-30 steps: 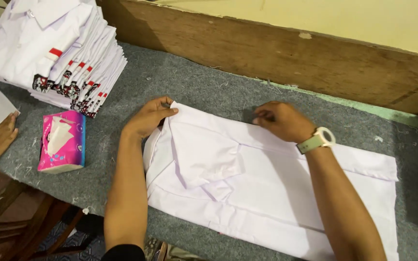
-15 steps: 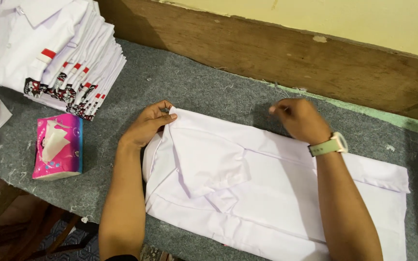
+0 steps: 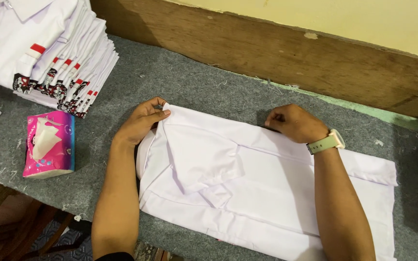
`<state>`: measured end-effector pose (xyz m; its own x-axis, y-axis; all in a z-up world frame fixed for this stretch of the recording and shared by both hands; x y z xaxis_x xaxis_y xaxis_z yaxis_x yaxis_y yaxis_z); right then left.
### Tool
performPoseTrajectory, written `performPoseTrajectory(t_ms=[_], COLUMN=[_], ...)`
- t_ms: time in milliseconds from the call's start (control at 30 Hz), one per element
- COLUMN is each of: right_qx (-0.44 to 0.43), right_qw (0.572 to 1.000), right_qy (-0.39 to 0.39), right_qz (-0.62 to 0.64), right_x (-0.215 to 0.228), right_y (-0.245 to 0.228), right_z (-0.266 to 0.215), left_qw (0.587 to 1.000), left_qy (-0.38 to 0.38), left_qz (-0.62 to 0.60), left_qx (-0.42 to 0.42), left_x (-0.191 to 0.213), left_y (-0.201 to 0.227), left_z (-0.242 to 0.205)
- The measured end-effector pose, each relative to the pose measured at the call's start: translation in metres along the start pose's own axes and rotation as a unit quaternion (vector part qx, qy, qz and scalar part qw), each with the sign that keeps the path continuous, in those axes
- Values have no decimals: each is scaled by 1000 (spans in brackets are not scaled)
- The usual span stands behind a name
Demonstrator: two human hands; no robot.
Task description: Folding a white collared shirt on a flat work surface
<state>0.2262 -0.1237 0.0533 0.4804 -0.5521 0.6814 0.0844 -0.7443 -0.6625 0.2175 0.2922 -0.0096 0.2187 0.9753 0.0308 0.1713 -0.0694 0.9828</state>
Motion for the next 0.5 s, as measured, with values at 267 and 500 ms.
performPoseTrajectory(t_ms=[267,500], right_qx=[-26,39], right_qw=[979,996], right_qy=[198,75], right_qz=[35,13], right_x=[14,-19], right_y=[16,-36], right_z=[6,2], left_qw=[1000,1000], left_qy=[3,16], left_qz=[-3,1], left_qx=[5,20], left_x=[0,9], left_y=[0,-13], left_z=[0,6])
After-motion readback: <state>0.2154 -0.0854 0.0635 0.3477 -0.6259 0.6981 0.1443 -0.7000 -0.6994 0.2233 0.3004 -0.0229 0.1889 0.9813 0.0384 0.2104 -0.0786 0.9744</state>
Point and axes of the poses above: each hand's wrist, its own z-axis towards the middle knuckle, its own x-axis out of the back of the hand, y = z × x, the point moved 2 cm from there along z, towards the middle knuckle, and after that the axes turned 7 degrees about z, right-handed, at the moved point
